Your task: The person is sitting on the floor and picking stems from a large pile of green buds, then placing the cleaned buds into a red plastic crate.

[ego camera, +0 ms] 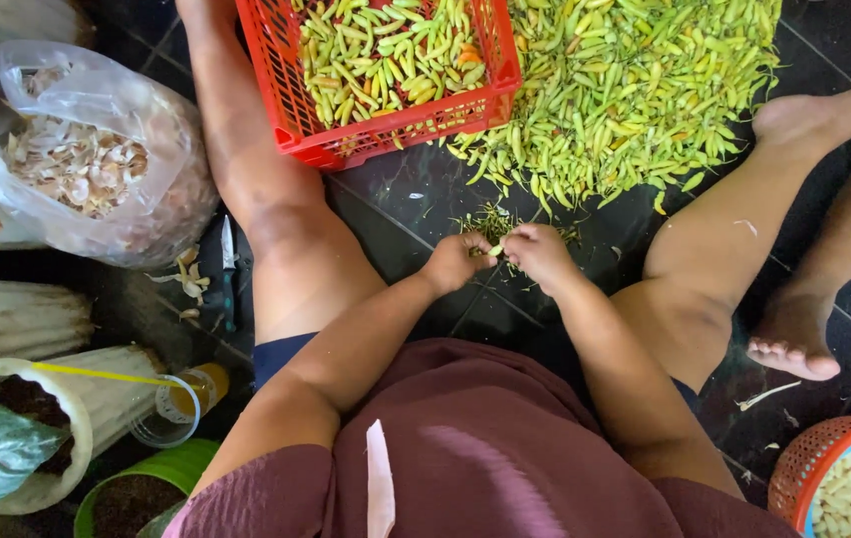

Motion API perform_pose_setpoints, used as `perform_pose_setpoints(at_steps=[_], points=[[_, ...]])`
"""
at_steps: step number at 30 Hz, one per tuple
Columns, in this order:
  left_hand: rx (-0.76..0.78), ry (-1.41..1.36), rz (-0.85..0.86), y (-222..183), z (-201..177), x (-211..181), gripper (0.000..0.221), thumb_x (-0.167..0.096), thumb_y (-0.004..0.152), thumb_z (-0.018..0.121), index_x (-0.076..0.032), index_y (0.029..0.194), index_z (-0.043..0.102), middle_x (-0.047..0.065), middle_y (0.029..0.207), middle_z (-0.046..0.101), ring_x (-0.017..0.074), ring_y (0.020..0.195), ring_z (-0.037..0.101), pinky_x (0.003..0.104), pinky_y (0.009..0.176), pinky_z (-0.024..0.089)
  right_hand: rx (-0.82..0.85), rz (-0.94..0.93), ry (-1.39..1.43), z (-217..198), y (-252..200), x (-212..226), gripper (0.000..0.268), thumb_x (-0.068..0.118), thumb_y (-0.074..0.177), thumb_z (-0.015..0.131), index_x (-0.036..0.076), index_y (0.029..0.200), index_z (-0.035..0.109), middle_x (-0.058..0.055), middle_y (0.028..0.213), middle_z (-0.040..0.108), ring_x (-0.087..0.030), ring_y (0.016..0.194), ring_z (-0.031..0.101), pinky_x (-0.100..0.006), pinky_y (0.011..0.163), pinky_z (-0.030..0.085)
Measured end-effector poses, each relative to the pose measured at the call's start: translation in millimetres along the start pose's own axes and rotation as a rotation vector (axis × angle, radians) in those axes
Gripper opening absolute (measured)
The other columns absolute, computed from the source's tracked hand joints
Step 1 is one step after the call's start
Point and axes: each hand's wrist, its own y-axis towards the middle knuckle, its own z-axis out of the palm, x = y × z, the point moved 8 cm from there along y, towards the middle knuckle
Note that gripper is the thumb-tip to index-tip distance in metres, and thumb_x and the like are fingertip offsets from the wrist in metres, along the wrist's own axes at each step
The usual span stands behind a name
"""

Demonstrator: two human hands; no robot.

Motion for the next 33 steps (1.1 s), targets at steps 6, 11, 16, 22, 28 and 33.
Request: perform_pose_setpoints(at_steps=[6,11,16,22,28,33], points=[[0.062,-0.124,0.128,-2,-10,-18,0.017,-0.012,0.088,0.081,-0.007,0.103,0.077,0.014,0.088,0.074,0.0227,0.08,0.068,0.037,0.07,0.057,0.193,0.225,0.369,-7,-13,12,0.009,0.012,0.094,0.07,0.006,0.087,0.069,-0.006,0.073,0.067,-0.014,0.065,0.064,-0.022,0.055,0.049],[0.138,-0.439,0.037,-8,-8,-35,0.026,-0.008,0.09,0.068,-0.001,0.114,0.071,0.013,0.092,0.074,0.0132,0.078,0.065,0.024,0.065,0.06,-0.157,-0.14,-0.664,-63,22,10,0.028,0.023,0.099,0.065,0.001,0.115,0.07,-0.019,0.101,0.065,-0.032,0.082,0.069,-0.041,0.062,0.058],[0.116,-0.612,-0.082,-7,-8,-30,0.027,-0.019,0.089,0.069,-0.006,0.113,0.068,0.012,0.095,0.074,0.0121,0.08,0.067,0.023,0.068,0.063,-0.255,-0.063,-0.852,-66,19,11,0.027,0.023,0.103,0.064,-0.001,0.116,0.067,-0.018,0.105,0.055,-0.035,0.09,0.066,-0.045,0.072,0.059],[-0.014,-0.526,-0.123,-7,-15,-23,0.041,-0.03,0.087,0.084,-0.001,0.112,0.069,0.011,0.088,0.069,0.0137,0.08,0.066,0.026,0.069,0.064,-0.185,-0.1,-0.608,-16,-8,28,0.022,0.029,0.09,0.067,0.017,0.106,0.078,-0.013,0.092,0.075,-0.039,0.095,0.071,-0.049,0.076,0.059],[-0.1,-0.608,-0.174,1,-15,-8,0.023,-0.024,0.095,0.074,-0.003,0.102,0.069,0.007,0.083,0.07,0.0093,0.072,0.065,0.022,0.065,0.063,0.0,-0.241,-0.582,20,-30,45,0.021,0.021,0.097,0.065,0.009,0.11,0.077,-0.013,0.098,0.077,-0.034,0.096,0.073,-0.044,0.08,0.058],[-0.131,-0.692,-0.253,9,-34,-8,0.021,-0.026,0.099,0.067,-0.005,0.101,0.065,0.004,0.078,0.067,0.0112,0.069,0.066,0.024,0.063,0.063,0.162,-0.621,-0.805,25,-29,72,0.014,0.011,0.1,0.061,0.007,0.108,0.072,-0.019,0.107,0.072,-0.042,0.107,0.067,-0.051,0.091,0.056]])
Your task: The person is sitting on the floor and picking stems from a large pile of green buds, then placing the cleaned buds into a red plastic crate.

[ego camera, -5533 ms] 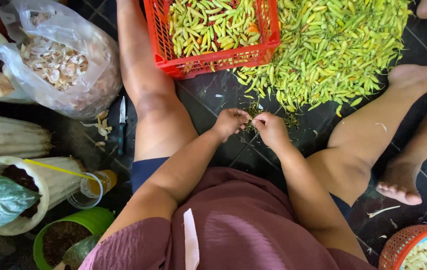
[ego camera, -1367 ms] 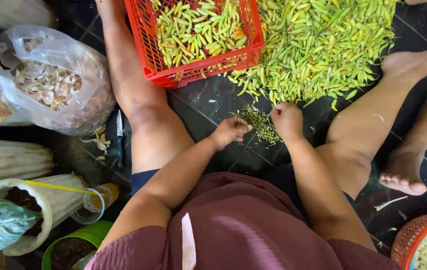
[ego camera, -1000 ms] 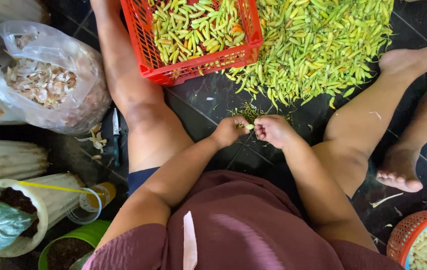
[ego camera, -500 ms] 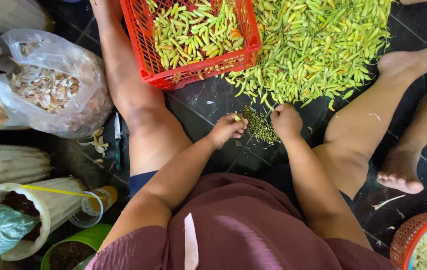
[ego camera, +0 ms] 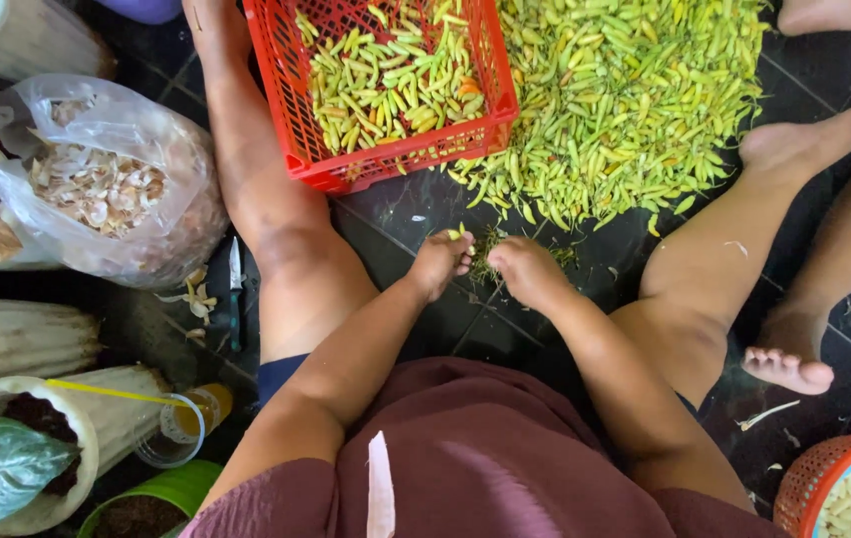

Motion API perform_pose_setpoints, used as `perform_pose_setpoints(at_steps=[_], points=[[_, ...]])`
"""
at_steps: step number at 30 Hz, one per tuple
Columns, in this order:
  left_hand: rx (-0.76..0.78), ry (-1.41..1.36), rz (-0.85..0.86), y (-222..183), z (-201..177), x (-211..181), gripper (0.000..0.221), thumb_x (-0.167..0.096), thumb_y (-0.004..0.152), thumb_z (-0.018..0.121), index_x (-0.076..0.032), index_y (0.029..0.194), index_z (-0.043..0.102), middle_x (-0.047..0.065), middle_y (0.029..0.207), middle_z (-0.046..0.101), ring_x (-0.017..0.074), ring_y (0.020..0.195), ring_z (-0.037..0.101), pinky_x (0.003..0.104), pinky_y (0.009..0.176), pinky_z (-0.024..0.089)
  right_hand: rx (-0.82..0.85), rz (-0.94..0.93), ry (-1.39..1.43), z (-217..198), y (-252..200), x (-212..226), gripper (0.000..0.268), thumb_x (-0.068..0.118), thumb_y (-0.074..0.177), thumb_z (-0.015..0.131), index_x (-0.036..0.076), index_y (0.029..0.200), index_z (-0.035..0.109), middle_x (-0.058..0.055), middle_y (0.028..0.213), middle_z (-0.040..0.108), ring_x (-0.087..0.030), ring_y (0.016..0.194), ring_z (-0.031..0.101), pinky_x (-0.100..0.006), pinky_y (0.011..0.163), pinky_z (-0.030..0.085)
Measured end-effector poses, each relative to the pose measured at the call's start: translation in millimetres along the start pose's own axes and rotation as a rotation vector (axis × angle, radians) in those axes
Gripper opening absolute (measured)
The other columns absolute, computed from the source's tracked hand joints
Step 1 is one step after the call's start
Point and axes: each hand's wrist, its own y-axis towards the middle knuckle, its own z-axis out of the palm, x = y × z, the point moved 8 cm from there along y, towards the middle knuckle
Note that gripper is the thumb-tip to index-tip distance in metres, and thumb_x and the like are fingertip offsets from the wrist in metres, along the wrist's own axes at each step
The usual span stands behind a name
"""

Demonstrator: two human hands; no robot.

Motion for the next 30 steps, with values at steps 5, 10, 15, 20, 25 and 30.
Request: perform_pose_setpoints(at_steps=[5,10,15,20,25,30], points=[[0.008,-0.079,0.006,-22,8,-28,0.024,-0.013,0.091,0.068,0.001,0.11,0.066,0.011,0.086,0.071,0.0143,0.071,0.069,0.031,0.07,0.066,-0.123,0.21,-0.215,-8,33,-68,0.028,0.021,0.104,0.06,-0.002,0.119,0.066,-0.023,0.113,0.063,-0.043,0.104,0.066,-0.05,0.088,0.059],[0.065,-0.045,0.006,-27,16,-26,0.034,-0.001,0.083,0.064,0.004,0.116,0.062,0.015,0.093,0.071,0.0196,0.077,0.072,0.04,0.08,0.066,-0.182,0.354,-0.362,7,54,-106,0.023,0.021,0.1,0.065,-0.001,0.104,0.063,-0.019,0.1,0.059,-0.036,0.083,0.071,-0.044,0.069,0.063],[0.016,0.147,0.077,-7,5,-12,0.043,-0.014,0.082,0.086,0.004,0.114,0.063,0.011,0.086,0.062,0.0191,0.075,0.069,0.041,0.076,0.067,-0.309,0.452,0.076,24,45,-110,0.021,0.028,0.085,0.075,0.012,0.098,0.075,-0.016,0.089,0.076,-0.039,0.094,0.074,-0.048,0.081,0.061],[0.059,0.251,0.192,1,11,-5,0.04,-0.011,0.076,0.091,0.003,0.105,0.068,0.009,0.076,0.062,0.0169,0.064,0.065,0.03,0.061,0.062,-0.299,0.626,0.699,37,28,-74,0.012,0.014,0.086,0.074,0.004,0.091,0.078,-0.016,0.068,0.07,-0.02,0.057,0.067,-0.031,0.05,0.058],[0.119,0.323,0.343,-2,19,-6,0.021,-0.005,0.077,0.088,0.002,0.09,0.073,0.006,0.068,0.058,0.0128,0.059,0.055,0.023,0.053,0.049,-0.251,0.687,0.933,29,8,-62,0.015,0.011,0.082,0.074,0.001,0.073,0.07,-0.009,0.052,0.056,-0.013,0.044,0.052,-0.021,0.042,0.047],[0.136,0.133,0.178,-7,17,-11,0.016,-0.006,0.091,0.077,0.001,0.104,0.072,0.011,0.064,0.061,0.0183,0.052,0.061,0.028,0.052,0.056,-0.151,0.639,0.533,13,6,-93,0.012,0.012,0.092,0.071,0.005,0.095,0.08,-0.012,0.074,0.072,-0.023,0.07,0.072,-0.033,0.061,0.06]])
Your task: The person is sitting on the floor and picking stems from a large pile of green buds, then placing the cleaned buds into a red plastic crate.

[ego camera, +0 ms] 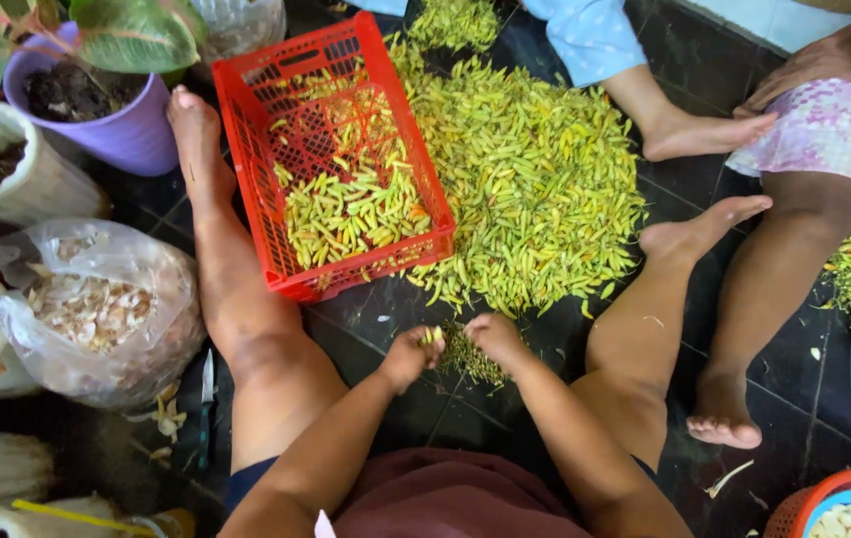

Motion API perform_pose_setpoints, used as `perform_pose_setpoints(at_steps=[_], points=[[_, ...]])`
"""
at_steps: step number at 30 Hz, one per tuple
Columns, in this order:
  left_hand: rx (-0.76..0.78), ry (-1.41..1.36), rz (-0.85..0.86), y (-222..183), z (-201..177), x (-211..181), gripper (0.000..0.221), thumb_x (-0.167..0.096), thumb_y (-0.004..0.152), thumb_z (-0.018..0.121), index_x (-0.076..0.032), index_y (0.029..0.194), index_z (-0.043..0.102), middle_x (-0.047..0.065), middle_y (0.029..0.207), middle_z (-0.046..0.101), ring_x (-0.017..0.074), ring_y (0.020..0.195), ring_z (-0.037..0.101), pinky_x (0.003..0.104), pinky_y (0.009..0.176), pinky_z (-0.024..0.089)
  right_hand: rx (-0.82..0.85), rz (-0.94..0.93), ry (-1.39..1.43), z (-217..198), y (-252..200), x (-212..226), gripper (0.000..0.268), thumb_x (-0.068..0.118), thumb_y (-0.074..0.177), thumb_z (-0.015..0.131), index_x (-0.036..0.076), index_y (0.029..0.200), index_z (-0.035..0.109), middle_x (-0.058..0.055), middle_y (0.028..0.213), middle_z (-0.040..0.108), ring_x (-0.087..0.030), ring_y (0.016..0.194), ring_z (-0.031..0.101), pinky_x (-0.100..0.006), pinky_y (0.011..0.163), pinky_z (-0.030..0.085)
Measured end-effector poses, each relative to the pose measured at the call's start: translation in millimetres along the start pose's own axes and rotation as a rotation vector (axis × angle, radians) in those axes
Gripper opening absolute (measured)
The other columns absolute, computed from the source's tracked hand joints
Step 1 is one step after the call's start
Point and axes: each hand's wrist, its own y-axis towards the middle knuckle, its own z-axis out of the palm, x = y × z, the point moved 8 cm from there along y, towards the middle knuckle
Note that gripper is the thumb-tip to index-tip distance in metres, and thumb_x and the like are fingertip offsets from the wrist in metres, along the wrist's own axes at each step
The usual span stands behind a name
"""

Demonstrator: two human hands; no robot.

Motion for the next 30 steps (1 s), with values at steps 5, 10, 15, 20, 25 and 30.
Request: perform_pose_setpoints(at_steps=[5,10,15,20,25,30], points=[[-0.172,-0.223,-0.145,-14,-13,-21,0.036,-0.006,0.097,0.054,-0.006,0.132,0.059,0.01,0.092,0.062,0.0154,0.083,0.067,0.033,0.076,0.064,-0.071,-0.207,-0.463,-12,21,7,0.013,0.008,0.092,0.064,0.004,0.087,0.076,-0.018,0.081,0.072,-0.039,0.089,0.073,-0.047,0.08,0.058],[-0.21,-0.375,-0.199,0,-33,-7,0.024,-0.02,0.096,0.063,-0.008,0.116,0.06,0.012,0.091,0.071,0.0197,0.081,0.076,0.042,0.08,0.067,-0.185,-0.307,-0.416,-5,26,43,0.014,0.008,0.096,0.066,0.009,0.101,0.078,-0.008,0.086,0.075,-0.027,0.084,0.074,-0.04,0.077,0.06],[-0.171,-0.403,-0.196,8,-30,-1,0.025,-0.02,0.097,0.065,-0.003,0.115,0.062,0.019,0.095,0.074,0.0282,0.084,0.078,0.05,0.083,0.064,-0.18,-0.234,-0.507,17,41,32,0.015,0.014,0.091,0.074,0.002,0.099,0.078,-0.018,0.084,0.072,-0.037,0.082,0.074,-0.047,0.072,0.061],[-0.188,-0.432,-0.226,6,-31,0,0.026,-0.024,0.098,0.064,-0.007,0.117,0.061,0.013,0.095,0.074,0.023,0.081,0.077,0.047,0.085,0.065,-0.134,-0.113,-0.3,16,50,-2,0.016,0.016,0.088,0.076,0.005,0.099,0.078,-0.014,0.082,0.074,-0.034,0.083,0.074,-0.044,0.07,0.06],[-0.198,-0.475,-0.284,7,-28,5,0.038,-0.036,0.099,0.064,-0.007,0.123,0.057,0.017,0.107,0.069,0.0273,0.094,0.073,0.051,0.094,0.061,0.096,-0.051,0.097,41,27,32,0.028,0.02,0.09,0.075,0.0,0.11,0.076,-0.017,0.093,0.076,-0.021,0.081,0.073,-0.033,0.07,0.06],[-0.18,-0.378,-0.301,4,-30,-2,0.033,-0.038,0.1,0.062,-0.009,0.116,0.058,0.009,0.1,0.065,0.0199,0.086,0.069,0.043,0.089,0.064,-0.102,-0.455,-0.77,34,26,96,0.021,0.011,0.096,0.063,-0.004,0.104,0.076,-0.025,0.093,0.074,-0.038,0.086,0.075,-0.048,0.074,0.064]])
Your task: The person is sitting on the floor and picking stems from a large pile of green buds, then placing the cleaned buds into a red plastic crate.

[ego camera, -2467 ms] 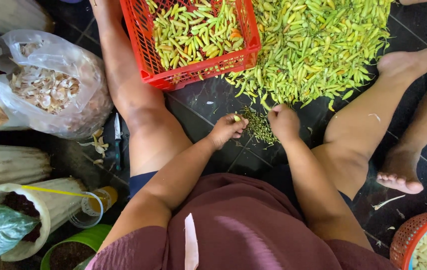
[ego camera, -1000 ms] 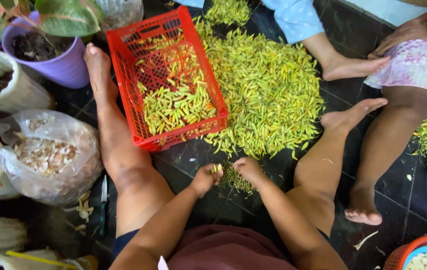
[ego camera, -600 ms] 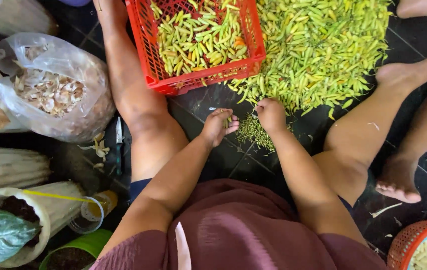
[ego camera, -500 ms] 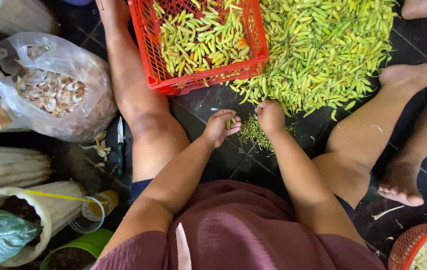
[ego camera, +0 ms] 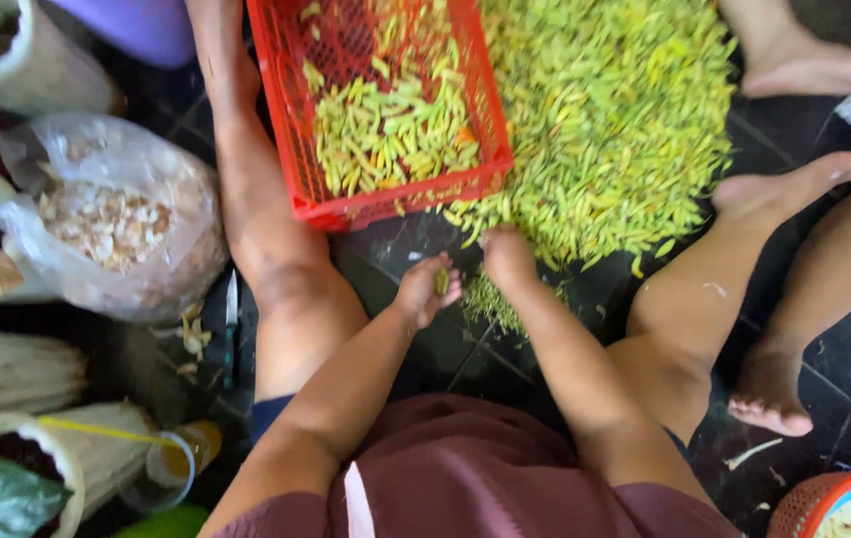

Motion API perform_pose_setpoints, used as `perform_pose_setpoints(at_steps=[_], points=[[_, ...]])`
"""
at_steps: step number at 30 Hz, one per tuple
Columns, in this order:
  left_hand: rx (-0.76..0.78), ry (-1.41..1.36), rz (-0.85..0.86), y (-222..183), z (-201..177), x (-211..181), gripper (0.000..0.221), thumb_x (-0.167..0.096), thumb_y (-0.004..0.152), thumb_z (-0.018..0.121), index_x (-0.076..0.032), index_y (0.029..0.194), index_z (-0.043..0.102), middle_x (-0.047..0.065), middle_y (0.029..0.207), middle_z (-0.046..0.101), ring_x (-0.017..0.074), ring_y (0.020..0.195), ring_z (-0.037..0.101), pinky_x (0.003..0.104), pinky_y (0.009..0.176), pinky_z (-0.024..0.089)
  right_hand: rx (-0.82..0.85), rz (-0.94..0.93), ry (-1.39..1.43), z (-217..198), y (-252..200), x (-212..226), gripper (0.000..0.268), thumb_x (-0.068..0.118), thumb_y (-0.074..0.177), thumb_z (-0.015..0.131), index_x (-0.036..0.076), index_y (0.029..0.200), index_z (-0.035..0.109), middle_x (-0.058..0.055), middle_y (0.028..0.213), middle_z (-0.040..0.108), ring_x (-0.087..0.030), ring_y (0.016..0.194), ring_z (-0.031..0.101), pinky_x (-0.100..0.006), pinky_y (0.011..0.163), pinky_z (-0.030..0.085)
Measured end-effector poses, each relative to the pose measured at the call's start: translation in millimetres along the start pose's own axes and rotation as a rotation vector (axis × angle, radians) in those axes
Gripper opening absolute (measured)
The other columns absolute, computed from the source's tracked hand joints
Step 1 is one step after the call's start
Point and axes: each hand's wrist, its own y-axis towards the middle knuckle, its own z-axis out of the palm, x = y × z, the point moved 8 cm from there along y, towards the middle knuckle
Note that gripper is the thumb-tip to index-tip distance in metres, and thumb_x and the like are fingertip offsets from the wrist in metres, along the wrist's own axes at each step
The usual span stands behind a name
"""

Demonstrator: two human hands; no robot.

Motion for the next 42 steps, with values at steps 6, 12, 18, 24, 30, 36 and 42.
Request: perform_pose_setpoints(at_steps=[6,12,18,24,30,36,42], points=[[-0.069,0.183,0.092,3,-12,-2,0.028,-0.025,0.094,0.073,-0.005,0.111,0.064,0.006,0.087,0.065,0.0162,0.069,0.068,0.034,0.07,0.066,0.015,0.002,-0.081,42,14,-23,0.021,0.007,0.099,0.057,-0.007,0.107,0.07,-0.025,0.092,0.068,-0.036,0.083,0.075,-0.04,0.069,0.064],[-0.065,0.257,0.128,20,-8,17,0.031,-0.013,0.088,0.074,-0.001,0.115,0.066,0.009,0.084,0.066,0.0186,0.064,0.066,0.035,0.065,0.066,0.05,0.041,0.003,51,-7,-35,0.024,0.009,0.1,0.061,-0.008,0.116,0.065,-0.029,0.096,0.067,-0.04,0.083,0.073,-0.044,0.064,0.065],[-0.023,0.429,0.177,19,-5,19,0.047,-0.015,0.079,0.088,0.002,0.118,0.067,0.009,0.077,0.066,0.0143,0.06,0.065,0.029,0.058,0.065,-0.043,0.456,1.028,71,-35,-52,0.027,0.005,0.084,0.076,-0.007,0.108,0.073,-0.024,0.086,0.07,-0.03,0.067,0.073,-0.036,0.056,0.063],[0.043,0.474,0.337,20,-2,17,0.029,-0.007,0.081,0.086,0.004,0.103,0.071,0.012,0.067,0.063,0.0165,0.055,0.063,0.026,0.048,0.057,0.068,0.542,1.101,50,-58,-23,0.023,0.01,0.088,0.076,-0.007,0.102,0.074,-0.017,0.074,0.069,-0.017,0.061,0.068,-0.026,0.052,0.058],[0.23,0.612,0.427,0,16,8,0.012,-0.01,0.083,0.083,-0.012,0.094,0.078,0.007,0.068,0.064,0.0159,0.058,0.061,0.026,0.057,0.054,0.428,0.729,1.35,98,-72,-57,0.013,0.019,0.092,0.075,0.007,0.09,0.07,-0.007,0.07,0.068,-0.01,0.054,0.06,-0.018,0.046,0.047],[0.159,0.384,0.341,-78,51,-66,0.018,-0.008,0.095,0.067,-0.003,0.112,0.068,0.009,0.085,0.071,0.0102,0.064,0.063,0.023,0.06,0.059,0.18,0.585,1.242,39,-70,-72,0.024,0.0,0.09,0.069,-0.009,0.112,0.068,-0.015,0.094,0.069,-0.013,0.072,0.061,-0.019,0.058,0.052],[0.016,0.792,1.028,-179,98,-254,0.076,-0.023,0.105,0.061,-0.013,0.163,0.013,0.026,0.172,0.009,0.0432,0.159,0.013,0.062,0.124,0.029,-0.036,0.25,0.376,5,-32,-59,0.025,0.012,0.092,0.073,0.005,0.115,0.076,-0.011,0.101,0.078,-0.025,0.078,0.073,-0.035,0.072,0.057]])
